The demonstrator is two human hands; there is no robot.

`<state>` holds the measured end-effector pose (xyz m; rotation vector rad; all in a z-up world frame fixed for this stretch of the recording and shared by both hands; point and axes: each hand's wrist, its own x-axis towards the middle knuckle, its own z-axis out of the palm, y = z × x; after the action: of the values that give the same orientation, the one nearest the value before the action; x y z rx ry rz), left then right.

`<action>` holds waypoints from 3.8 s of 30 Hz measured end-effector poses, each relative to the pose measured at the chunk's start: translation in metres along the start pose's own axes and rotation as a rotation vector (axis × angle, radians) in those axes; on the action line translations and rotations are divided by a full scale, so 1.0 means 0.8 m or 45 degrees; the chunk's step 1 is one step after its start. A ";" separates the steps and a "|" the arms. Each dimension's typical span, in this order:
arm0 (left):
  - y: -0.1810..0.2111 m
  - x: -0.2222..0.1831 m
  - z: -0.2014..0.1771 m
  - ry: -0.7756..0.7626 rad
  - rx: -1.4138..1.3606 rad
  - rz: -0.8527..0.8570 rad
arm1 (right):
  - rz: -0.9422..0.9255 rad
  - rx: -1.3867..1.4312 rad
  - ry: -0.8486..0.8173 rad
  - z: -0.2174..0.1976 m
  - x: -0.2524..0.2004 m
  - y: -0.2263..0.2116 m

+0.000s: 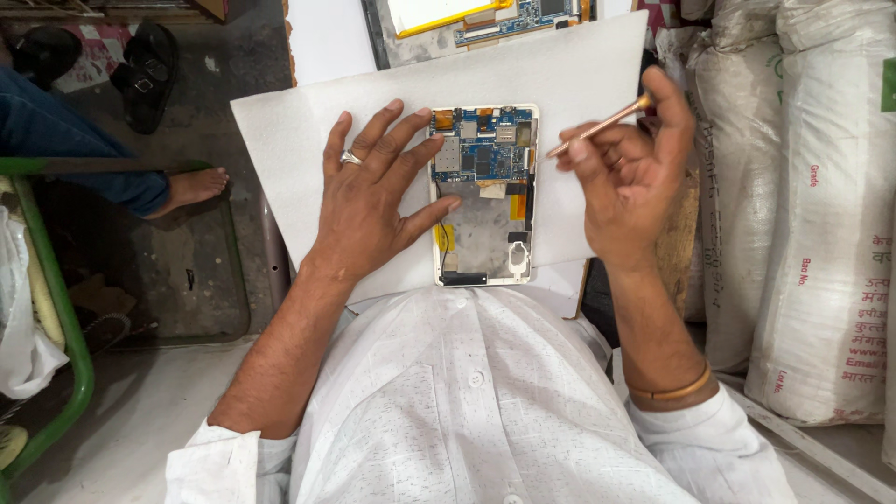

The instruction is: The person uses a screwdriver to work on the internal components of two disassembled tablets placed on a white surface. They manipulate the circuit boards and connectors while comparing the two devices.

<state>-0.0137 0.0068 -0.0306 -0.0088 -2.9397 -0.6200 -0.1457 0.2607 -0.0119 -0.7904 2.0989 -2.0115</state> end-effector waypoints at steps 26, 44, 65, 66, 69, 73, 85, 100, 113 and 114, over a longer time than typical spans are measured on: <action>-0.011 0.016 0.005 0.226 0.016 0.065 | -0.255 -0.260 -0.079 0.025 0.033 0.028; -0.012 0.032 -0.013 0.105 -0.160 0.010 | -0.188 -0.115 0.011 0.019 0.037 0.031; -0.013 0.032 -0.006 0.127 -0.102 0.038 | -0.298 -0.139 -0.041 0.018 0.049 0.020; -0.012 0.032 -0.006 0.129 -0.123 0.026 | -0.295 -0.137 -0.041 0.017 0.047 0.024; -0.012 0.034 -0.006 0.124 -0.142 0.003 | -0.292 -0.139 -0.042 0.012 0.042 0.034; -0.012 0.031 -0.005 0.140 -0.134 0.018 | -0.277 -0.118 -0.032 0.007 0.040 0.042; -0.023 0.020 -0.004 0.133 -0.280 0.045 | -0.168 -0.003 0.032 0.000 0.033 0.044; -0.028 0.018 -0.012 0.264 -0.360 0.096 | 0.371 -0.289 -0.244 -0.001 -0.034 -0.024; -0.028 0.015 -0.005 0.274 -0.322 0.078 | 0.373 -0.335 -0.215 0.027 -0.039 -0.036; -0.028 0.016 -0.005 0.276 -0.323 0.079 | 0.368 -0.354 -0.222 0.027 -0.039 -0.036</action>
<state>-0.0264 -0.0156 -0.0344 -0.0554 -2.6259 -0.9170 -0.1013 0.2560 0.0054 -0.6272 2.2649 -1.4753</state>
